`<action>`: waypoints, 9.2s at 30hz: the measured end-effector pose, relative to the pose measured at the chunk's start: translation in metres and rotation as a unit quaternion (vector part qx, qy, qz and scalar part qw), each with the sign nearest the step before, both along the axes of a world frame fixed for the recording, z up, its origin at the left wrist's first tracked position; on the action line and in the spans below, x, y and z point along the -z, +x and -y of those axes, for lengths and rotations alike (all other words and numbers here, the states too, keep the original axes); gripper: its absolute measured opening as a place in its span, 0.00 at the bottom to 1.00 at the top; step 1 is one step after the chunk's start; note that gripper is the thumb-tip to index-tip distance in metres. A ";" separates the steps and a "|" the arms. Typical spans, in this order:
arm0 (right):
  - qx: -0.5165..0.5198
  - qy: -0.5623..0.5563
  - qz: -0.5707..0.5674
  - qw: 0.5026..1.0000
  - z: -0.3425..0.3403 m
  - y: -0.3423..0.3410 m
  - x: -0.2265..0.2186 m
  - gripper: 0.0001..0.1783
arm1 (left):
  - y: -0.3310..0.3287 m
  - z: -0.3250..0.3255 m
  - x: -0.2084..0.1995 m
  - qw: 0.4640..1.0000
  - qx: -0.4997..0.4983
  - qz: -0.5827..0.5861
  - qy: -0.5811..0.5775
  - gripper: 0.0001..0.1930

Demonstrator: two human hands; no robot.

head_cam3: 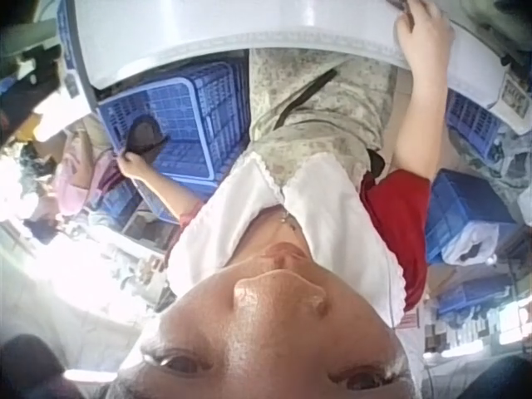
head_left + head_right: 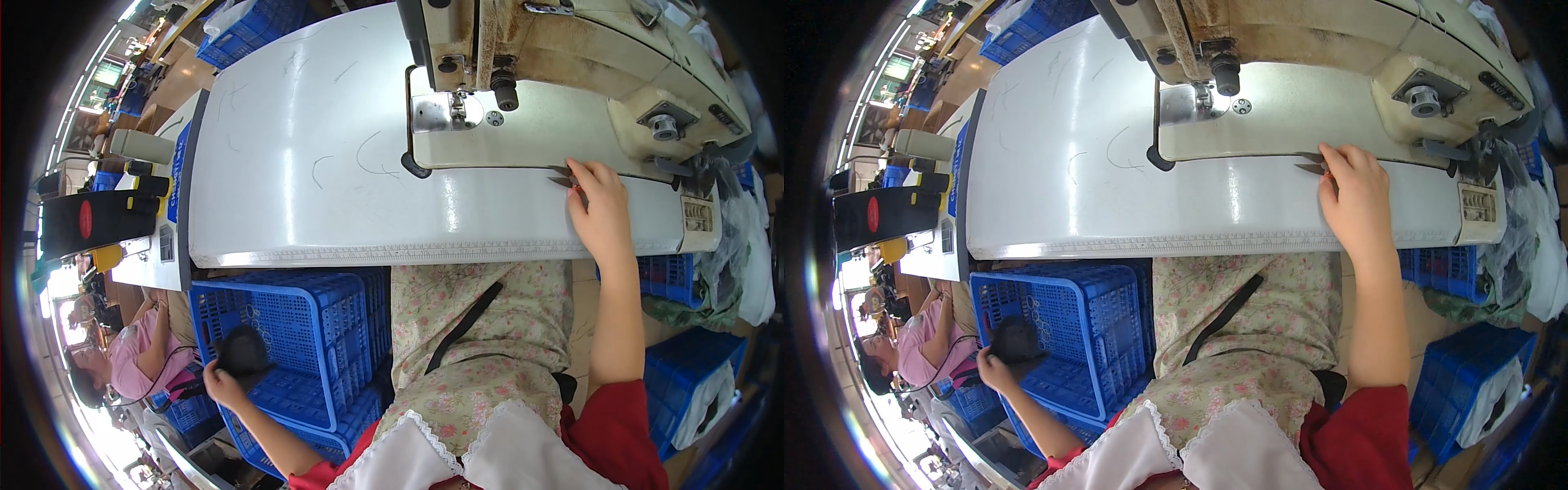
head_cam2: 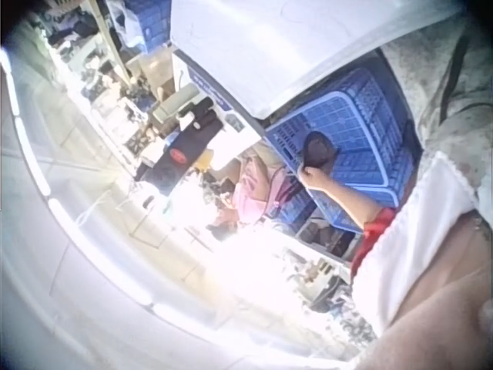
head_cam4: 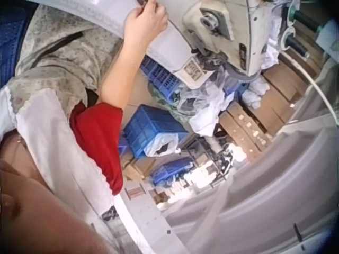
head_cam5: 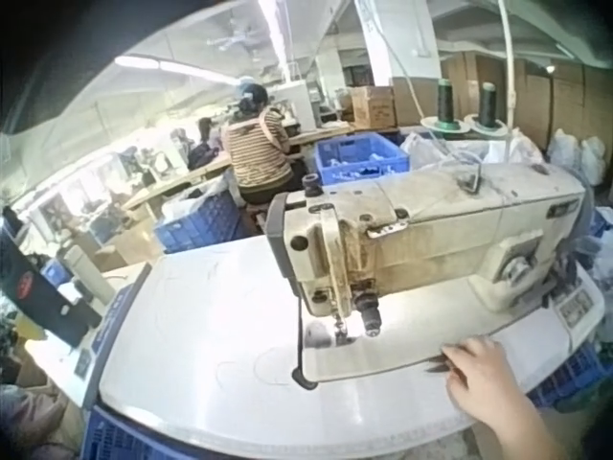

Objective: The recorder is stitching and trimming components of a shoe upper using a heavy-duty sewing machine.

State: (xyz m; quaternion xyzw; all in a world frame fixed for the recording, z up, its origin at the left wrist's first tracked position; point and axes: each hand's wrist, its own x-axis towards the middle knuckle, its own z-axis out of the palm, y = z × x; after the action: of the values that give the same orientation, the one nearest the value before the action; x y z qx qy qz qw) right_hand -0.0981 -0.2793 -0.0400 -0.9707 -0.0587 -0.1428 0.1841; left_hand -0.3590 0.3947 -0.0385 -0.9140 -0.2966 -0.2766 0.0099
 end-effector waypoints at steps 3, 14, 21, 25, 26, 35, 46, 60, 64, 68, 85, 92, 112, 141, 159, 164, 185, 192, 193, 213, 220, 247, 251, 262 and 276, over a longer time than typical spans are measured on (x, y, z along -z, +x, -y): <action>-0.015 -0.001 0.019 1.000 0.000 -0.008 -0.002 0.23 | 0.004 0.002 0.039 0.991 0.027 -0.094 -0.096 0.15; 0.042 -0.046 0.077 0.995 -0.008 -0.020 0.030 0.23 | 0.262 0.267 -0.029 0.894 0.387 0.049 -0.223 0.08; 0.045 -0.038 0.105 0.993 -0.015 -0.016 0.030 0.22 | 0.376 0.380 -0.022 0.814 0.406 -0.095 -0.405 0.12; 0.045 -0.038 0.108 0.992 -0.017 -0.017 0.029 0.22 | 0.399 0.401 -0.002 0.819 0.451 -0.046 -0.350 0.12; 0.047 -0.036 0.105 0.993 -0.017 -0.016 0.029 0.22 | 0.400 0.403 0.000 0.819 0.452 -0.050 -0.350 0.12; 0.050 -0.039 0.109 0.992 -0.015 -0.019 0.031 0.22 | 0.387 0.421 -0.011 0.824 0.386 -0.051 -0.413 0.14; 0.048 -0.040 0.119 0.991 -0.016 -0.017 0.030 0.22 | 0.391 0.419 -0.008 0.861 0.389 -0.036 -0.326 0.13; 0.048 -0.038 0.121 0.991 -0.016 -0.018 0.032 0.21 | 0.392 0.386 0.005 0.803 0.586 0.036 -0.096 0.04; 0.048 -0.037 0.120 0.991 -0.016 -0.017 0.031 0.21 | 0.397 0.384 0.009 0.750 0.652 0.103 0.043 0.04; 0.044 -0.037 0.118 0.991 -0.017 -0.017 0.029 0.22 | 0.393 0.387 0.006 0.812 0.581 0.039 -0.041 0.06; 0.046 -0.036 0.111 0.992 -0.017 -0.017 0.029 0.22 | 0.355 0.439 -0.016 0.822 0.406 0.162 -0.364 0.10; 0.036 -0.043 0.117 0.992 -0.017 -0.017 0.030 0.22 | 0.357 0.447 -0.009 0.817 0.375 0.207 -0.385 0.06; 0.037 -0.049 0.113 0.992 -0.016 -0.018 0.029 0.22 | 0.338 0.416 -0.079 0.497 0.506 0.104 -0.697 0.03; -0.019 -0.098 0.187 0.977 -0.012 -0.011 0.039 0.18 | 0.127 0.324 0.070 0.631 0.449 -0.211 -0.596 0.05; 0.010 -0.009 0.176 0.984 -0.014 -0.009 0.038 0.16 | 0.349 0.193 -0.094 0.915 0.286 0.278 -0.051 0.08; 0.049 0.115 0.159 0.979 -0.016 -0.013 0.042 0.17 | 0.356 0.192 -0.095 0.916 0.343 0.150 -0.142 0.10; -0.320 0.392 -0.026 0.862 -0.124 -0.074 -0.143 0.13 | 0.194 0.284 -0.186 0.773 0.609 -0.126 -0.125 0.08; -0.334 0.161 0.058 0.927 -0.117 -0.085 -0.154 0.20 | 0.183 0.305 -0.180 0.754 0.633 -0.153 -0.087 0.08; -0.332 0.162 0.054 0.928 -0.117 -0.088 -0.155 0.20 | 0.181 0.307 -0.178 0.753 0.633 -0.156 -0.090 0.08; -0.215 0.404 -0.205 0.865 -0.115 -0.130 -0.071 0.09 | 0.134 0.326 -0.119 0.673 0.648 -0.248 -0.259 0.10; -0.245 0.357 -0.231 0.871 -0.100 -0.134 -0.065 0.11 | 0.126 0.338 -0.108 0.662 0.627 -0.328 -0.248 0.08; -0.360 -0.097 -0.009 0.928 -0.059 -0.153 -0.108 0.20 | 0.131 0.361 -0.094 0.656 0.648 -0.317 -0.224 0.11; -0.360 -0.094 -0.021 0.928 -0.059 -0.154 -0.110 0.22 | 0.132 0.362 -0.094 0.652 0.648 -0.323 -0.223 0.11; -0.392 -0.093 0.011 0.915 -0.056 -0.152 -0.100 0.24 | 0.133 0.361 -0.090 0.640 0.658 -0.312 -0.244 0.10; -0.425 -0.091 0.053 0.899 -0.049 -0.150 -0.085 0.20 | 0.133 0.363 -0.087 0.630 0.669 -0.311 -0.241 0.10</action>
State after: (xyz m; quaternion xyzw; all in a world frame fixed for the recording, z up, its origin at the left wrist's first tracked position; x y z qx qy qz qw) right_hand -0.2484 -0.2307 0.0454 -0.8570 -0.4880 -0.0967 0.1343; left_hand -0.2256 0.0317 0.0482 -0.8630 0.3615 0.1750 -0.3065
